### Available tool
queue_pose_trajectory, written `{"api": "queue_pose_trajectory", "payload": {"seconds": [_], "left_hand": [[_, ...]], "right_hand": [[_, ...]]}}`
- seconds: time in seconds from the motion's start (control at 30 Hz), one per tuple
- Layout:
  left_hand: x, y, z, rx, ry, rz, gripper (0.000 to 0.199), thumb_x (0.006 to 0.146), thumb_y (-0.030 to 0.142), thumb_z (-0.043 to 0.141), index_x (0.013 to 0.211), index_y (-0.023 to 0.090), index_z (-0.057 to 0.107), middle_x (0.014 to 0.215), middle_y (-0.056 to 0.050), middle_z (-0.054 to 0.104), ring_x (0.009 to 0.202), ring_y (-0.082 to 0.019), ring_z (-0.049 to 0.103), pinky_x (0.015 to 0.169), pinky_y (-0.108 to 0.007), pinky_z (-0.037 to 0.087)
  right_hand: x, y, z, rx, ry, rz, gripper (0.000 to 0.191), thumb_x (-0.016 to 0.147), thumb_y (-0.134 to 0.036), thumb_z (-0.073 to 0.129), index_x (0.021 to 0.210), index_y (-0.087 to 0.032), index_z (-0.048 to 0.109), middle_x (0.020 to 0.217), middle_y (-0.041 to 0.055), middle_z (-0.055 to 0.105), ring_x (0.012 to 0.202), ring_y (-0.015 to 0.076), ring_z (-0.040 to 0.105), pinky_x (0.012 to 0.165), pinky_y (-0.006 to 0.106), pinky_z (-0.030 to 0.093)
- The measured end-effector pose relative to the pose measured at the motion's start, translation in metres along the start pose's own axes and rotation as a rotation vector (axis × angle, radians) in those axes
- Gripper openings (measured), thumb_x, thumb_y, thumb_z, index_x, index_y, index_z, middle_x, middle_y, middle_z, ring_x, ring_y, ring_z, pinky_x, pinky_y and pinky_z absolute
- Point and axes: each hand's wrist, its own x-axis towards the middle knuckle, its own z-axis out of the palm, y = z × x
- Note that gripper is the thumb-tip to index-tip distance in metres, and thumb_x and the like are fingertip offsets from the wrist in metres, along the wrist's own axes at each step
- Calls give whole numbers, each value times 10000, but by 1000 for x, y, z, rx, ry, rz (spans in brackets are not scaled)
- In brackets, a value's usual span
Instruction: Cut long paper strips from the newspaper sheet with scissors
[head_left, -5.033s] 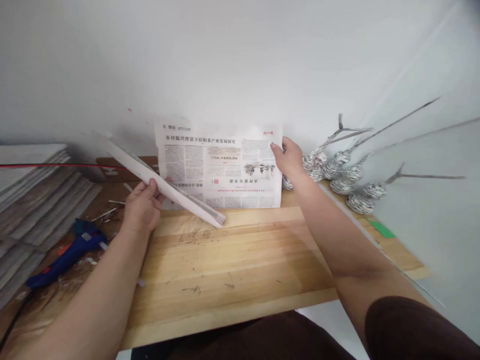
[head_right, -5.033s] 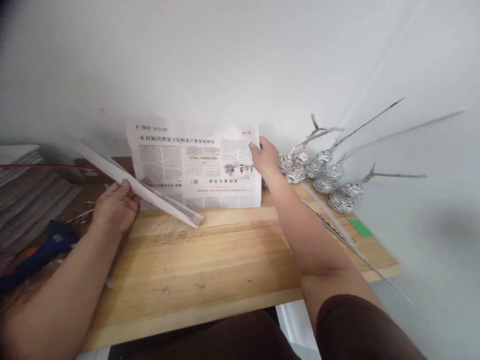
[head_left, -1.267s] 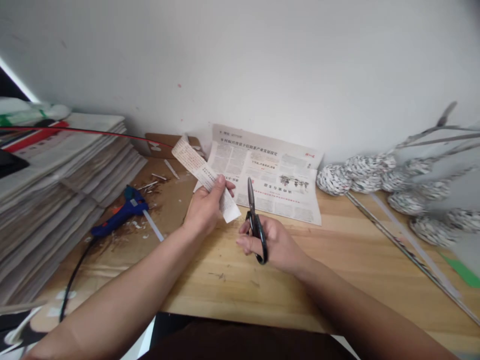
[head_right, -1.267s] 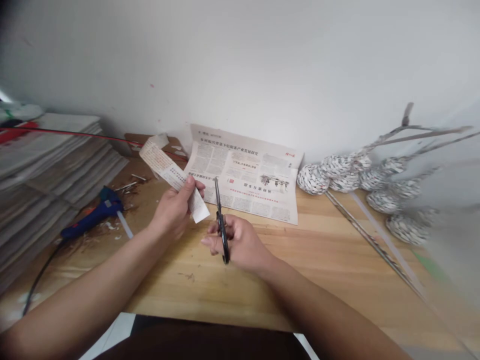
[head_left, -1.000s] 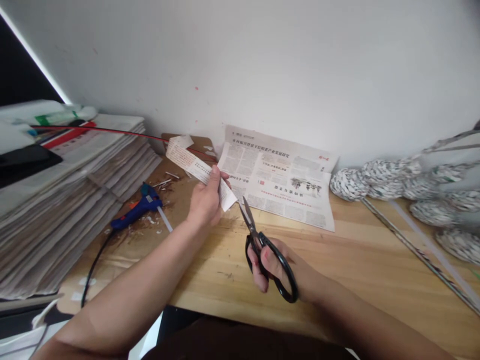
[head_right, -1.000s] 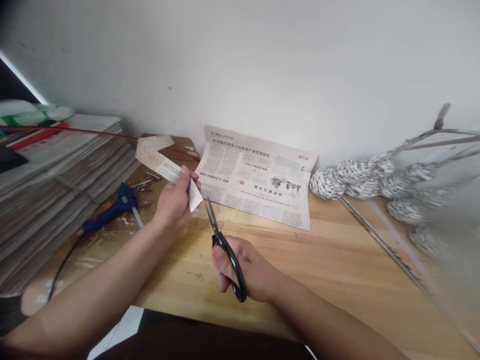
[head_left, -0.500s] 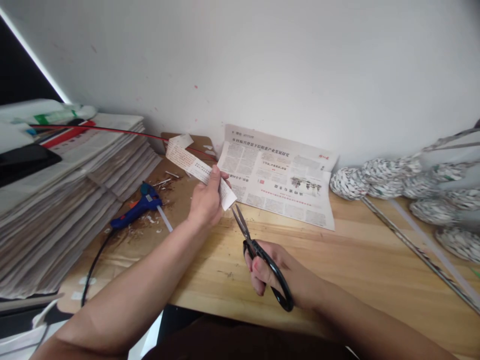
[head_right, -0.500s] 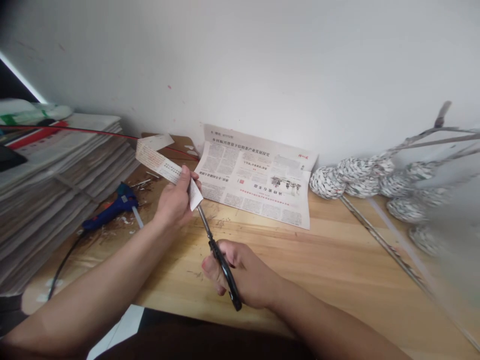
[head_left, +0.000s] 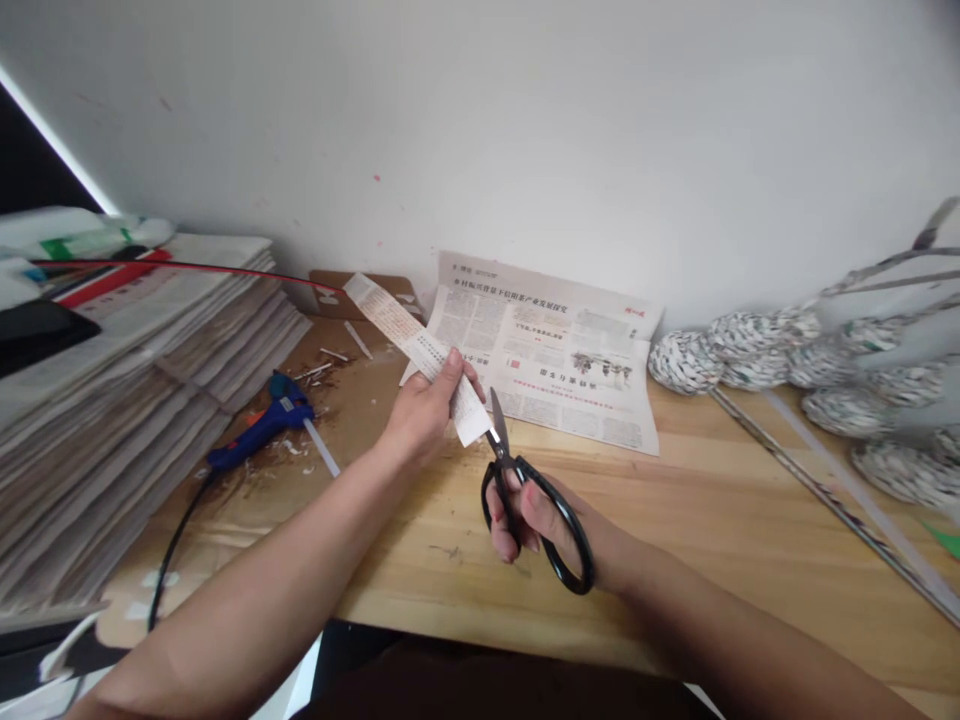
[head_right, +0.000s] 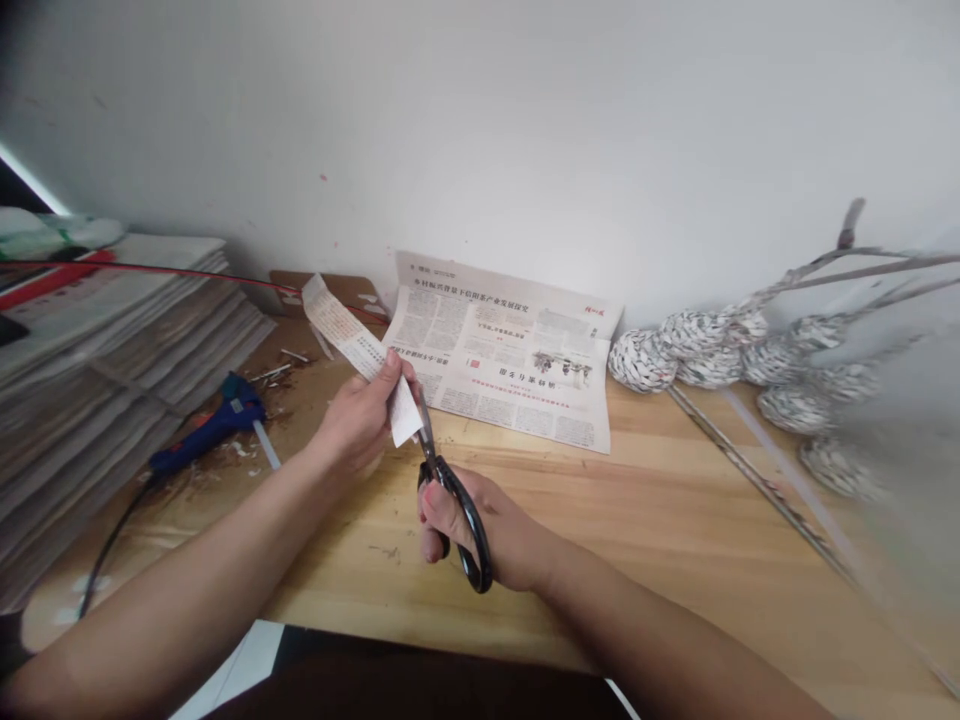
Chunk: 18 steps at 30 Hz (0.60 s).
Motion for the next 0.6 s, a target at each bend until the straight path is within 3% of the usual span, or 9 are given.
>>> {"api": "queue_pose_trajectory", "payload": {"seconds": [0.1, 0.23, 0.37, 0.6], "left_hand": [[-1, 6, -4, 30, -126, -84, 410, 771, 562, 788, 794, 182, 635, 621, 9, 650, 518, -113, 585, 449, -200, 407], [-1, 19, -8, 37, -262, -199, 489, 569, 346, 957, 881, 169, 624, 662, 11, 676, 496, -94, 561, 390, -163, 326], [0, 24, -12, 44, -273, -232, 568, 509, 234, 977, 938, 172, 610, 690, 32, 682, 506, -88, 582, 462, -177, 454], [-1, 25, -12, 62, -236, -206, 532, 511, 203, 964, 923, 160, 631, 695, 23, 684, 500, -90, 596, 462, -178, 465]], "right_hand": [[0, 0, -1, 14, 19, -10, 653, 906, -822, 398, 932, -179, 511, 727, 12, 579, 630, 123, 491, 609, 270, 363], [0, 3, -3, 43, 35, -1, 675, 901, -837, 365, 939, -180, 515, 712, 17, 589, 624, 130, 502, 605, 273, 370], [0, 10, -5, 89, 32, -36, 673, 916, -822, 357, 967, -178, 545, 716, 16, 586, 629, 134, 502, 605, 277, 371], [0, 9, -6, 22, 88, -65, 675, 903, -831, 375, 986, -193, 578, 751, 16, 578, 657, 145, 473, 643, 297, 375]]}}
